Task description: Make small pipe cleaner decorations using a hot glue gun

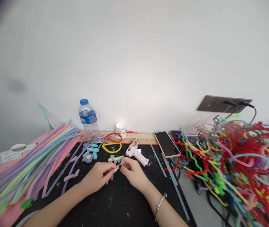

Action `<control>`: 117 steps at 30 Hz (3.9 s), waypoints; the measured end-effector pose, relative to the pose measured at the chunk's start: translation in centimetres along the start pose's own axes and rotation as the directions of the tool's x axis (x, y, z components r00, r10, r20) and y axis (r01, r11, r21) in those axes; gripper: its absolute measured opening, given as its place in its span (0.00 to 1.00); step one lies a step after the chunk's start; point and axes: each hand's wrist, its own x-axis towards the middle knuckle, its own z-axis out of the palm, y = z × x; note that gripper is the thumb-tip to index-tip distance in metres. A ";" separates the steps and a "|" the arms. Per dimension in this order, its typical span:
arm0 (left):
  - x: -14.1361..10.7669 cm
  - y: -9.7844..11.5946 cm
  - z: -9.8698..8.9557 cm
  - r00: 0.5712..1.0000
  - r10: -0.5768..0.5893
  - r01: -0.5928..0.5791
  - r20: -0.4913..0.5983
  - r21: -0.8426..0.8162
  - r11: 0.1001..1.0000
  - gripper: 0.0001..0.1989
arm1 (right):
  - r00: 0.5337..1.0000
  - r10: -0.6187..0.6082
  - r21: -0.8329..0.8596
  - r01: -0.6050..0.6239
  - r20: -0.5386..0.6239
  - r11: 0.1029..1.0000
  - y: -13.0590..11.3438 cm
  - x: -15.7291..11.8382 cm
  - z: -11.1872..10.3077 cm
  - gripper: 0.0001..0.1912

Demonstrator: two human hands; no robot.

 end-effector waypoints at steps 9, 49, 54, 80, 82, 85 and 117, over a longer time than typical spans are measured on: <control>0.2 -0.4 0.0 0.999 -0.029 0.028 -0.040 -0.034 0.999 0.16 | 1.000 0.012 -0.017 -0.012 -0.028 1.000 -0.2 0.1 0.1 0.07; 0.3 -0.5 0.2 0.971 -0.235 0.211 -0.042 -0.306 0.928 0.14 | 0.998 0.048 -0.083 -0.050 -0.033 0.995 -0.4 -0.1 0.0 0.14; 0.3 -0.5 0.2 0.971 -0.237 0.214 -0.040 -0.306 0.928 0.14 | 0.998 0.056 -0.084 -0.059 -0.034 0.995 -0.4 -0.1 0.0 0.13; 0.3 -0.3 0.2 0.965 -0.246 0.204 -0.093 -0.325 0.923 0.11 | 0.998 0.060 -0.122 -0.061 -0.011 0.991 -0.5 -0.1 -0.1 0.12; 0.3 -0.2 0.2 0.963 -0.250 0.206 -0.100 -0.324 0.923 0.11 | 0.998 0.057 -0.135 -0.058 -0.005 0.989 -0.3 -0.1 -0.2 0.12; 0.3 -0.1 0.1 0.961 -0.254 0.207 -0.113 -0.318 0.925 0.10 | 0.999 0.047 -0.181 -0.048 -0.008 0.982 0.0 0.0 -0.3 0.13; 0.2 0.0 0.1 0.958 -0.264 0.214 -0.113 -0.334 0.918 0.09 | 0.995 0.094 -0.184 -0.088 0.023 0.979 -0.3 -0.2 -0.3 0.15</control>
